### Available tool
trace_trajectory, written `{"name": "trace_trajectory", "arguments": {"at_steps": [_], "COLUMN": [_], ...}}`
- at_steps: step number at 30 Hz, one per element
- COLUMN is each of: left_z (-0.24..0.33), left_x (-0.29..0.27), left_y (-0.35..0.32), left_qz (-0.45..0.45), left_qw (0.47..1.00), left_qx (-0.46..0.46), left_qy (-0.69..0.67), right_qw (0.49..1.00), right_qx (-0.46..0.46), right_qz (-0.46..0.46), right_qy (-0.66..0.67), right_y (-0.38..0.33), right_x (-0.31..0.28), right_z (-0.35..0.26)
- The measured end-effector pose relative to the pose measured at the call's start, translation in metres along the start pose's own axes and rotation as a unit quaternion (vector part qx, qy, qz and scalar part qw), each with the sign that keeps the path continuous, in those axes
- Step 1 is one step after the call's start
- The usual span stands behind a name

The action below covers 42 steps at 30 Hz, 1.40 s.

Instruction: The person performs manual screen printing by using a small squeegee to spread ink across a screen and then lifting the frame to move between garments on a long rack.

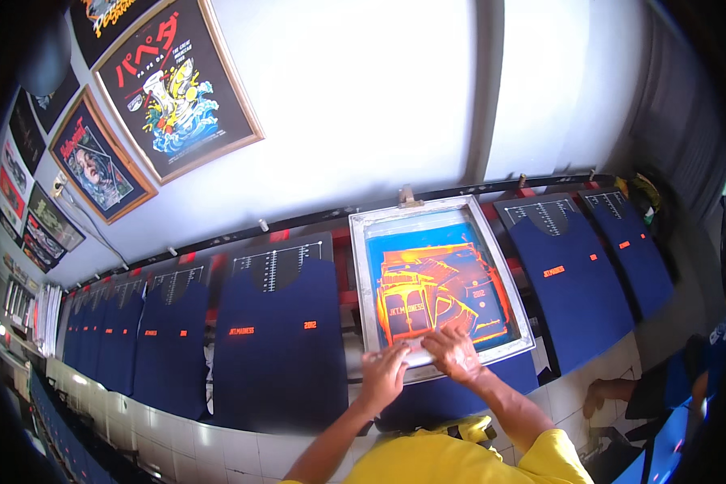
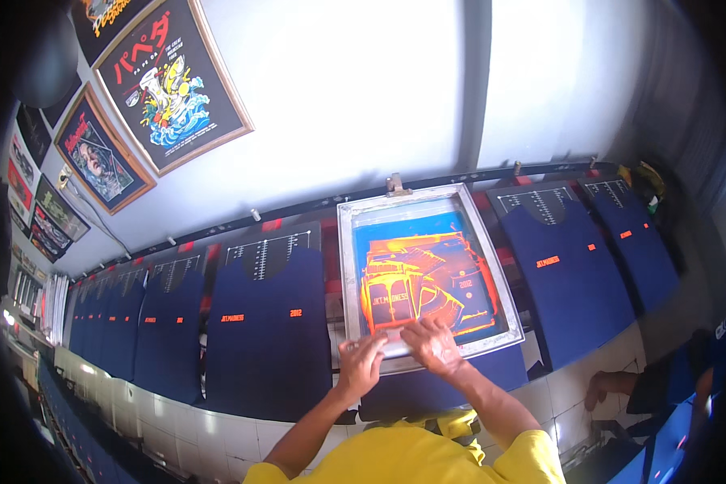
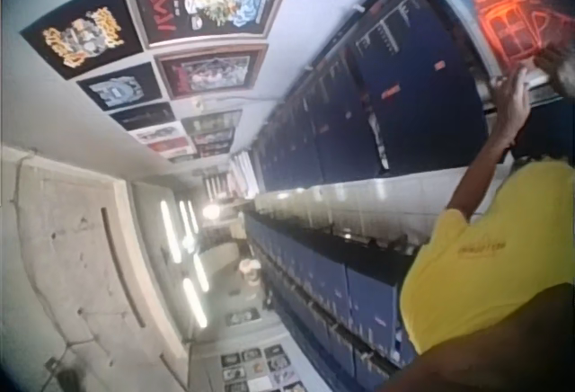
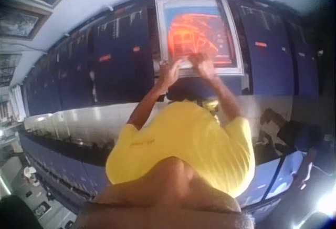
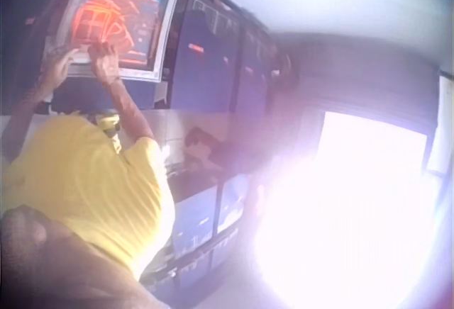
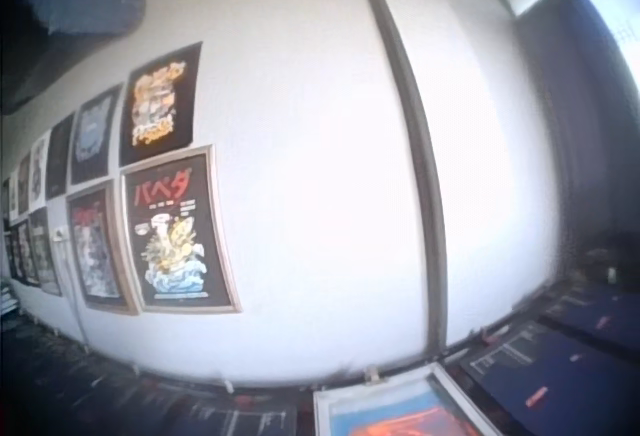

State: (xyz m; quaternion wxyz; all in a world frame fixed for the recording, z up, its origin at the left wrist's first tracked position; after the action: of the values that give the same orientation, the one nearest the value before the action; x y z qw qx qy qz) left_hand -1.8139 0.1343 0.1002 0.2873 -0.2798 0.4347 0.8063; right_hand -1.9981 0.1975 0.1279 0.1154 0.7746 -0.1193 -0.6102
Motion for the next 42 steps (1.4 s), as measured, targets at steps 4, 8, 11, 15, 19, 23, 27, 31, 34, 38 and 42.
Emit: {"name": "trace_trajectory", "arguments": {"at_steps": [4,8,11,15,19,23,27,31,34,38,42], "left_z": [0.022,0.019,0.021,0.015,-0.028,-0.084,-0.121,-0.122,-0.115,-0.103,-0.080], "left_x": [0.009,0.019,0.021,0.008,0.003,0.027,0.052,0.061,0.066,0.066,0.043], "left_y": [-0.032,-0.050,-0.053,-0.045,-0.043,-0.058,-0.068,-0.057,-0.049,-0.044,-0.024], "left_qz": [0.006,-0.005,0.001,0.051,0.173,0.127,0.097,0.103,0.156,0.154,0.154], "left_qw": [1.000,1.000,1.000,0.995,0.974,0.931,0.895,0.878,0.866,0.904,0.894], "left_qx": [-0.004,0.015,0.026,-0.003,-0.114,-0.301,-0.353,-0.382,-0.391,-0.355,-0.362], "left_qy": [-0.014,-0.001,0.003,-0.085,-0.089,-0.160,-0.255,-0.268,-0.269,-0.184,-0.213], "right_qw": [0.997,0.996,0.996,0.992,0.968,0.939,0.895,0.837,0.841,0.807,0.704], "right_qx": [0.013,0.013,0.029,0.072,0.223,0.261,0.403,0.414,0.385,0.367,0.337], "right_qz": [-0.070,-0.088,-0.076,-0.042,0.085,0.223,0.108,0.105,0.121,0.108,0.093], "right_qy": [-0.009,-0.004,0.028,0.091,0.074,-0.005,0.155,0.343,0.360,0.450,0.619], "right_y": [-0.042,-0.052,-0.060,-0.059,-0.057,-0.065,-0.065,-0.066,-0.066,-0.061,-0.073], "right_x": [0.006,0.010,0.008,-0.013,-0.026,-0.031,-0.035,-0.021,-0.011,-0.004,-0.006], "right_z": [-0.009,-0.016,-0.017,-0.009,0.080,0.173,0.214,0.231,0.236,0.243,0.262]}}
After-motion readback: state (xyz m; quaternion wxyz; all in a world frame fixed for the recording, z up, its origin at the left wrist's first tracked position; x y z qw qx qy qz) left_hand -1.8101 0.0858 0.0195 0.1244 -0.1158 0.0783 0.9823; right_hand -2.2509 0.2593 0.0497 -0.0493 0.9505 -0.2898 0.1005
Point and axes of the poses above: each hand's wrist, its own y-axis towards the middle knuckle, its own x-axis out of the palm, z = x × y, the point moved 3 cm from there along y, towards the middle knuckle, and after that the axes turned 11 degrees about x, right-handed, at the moved point
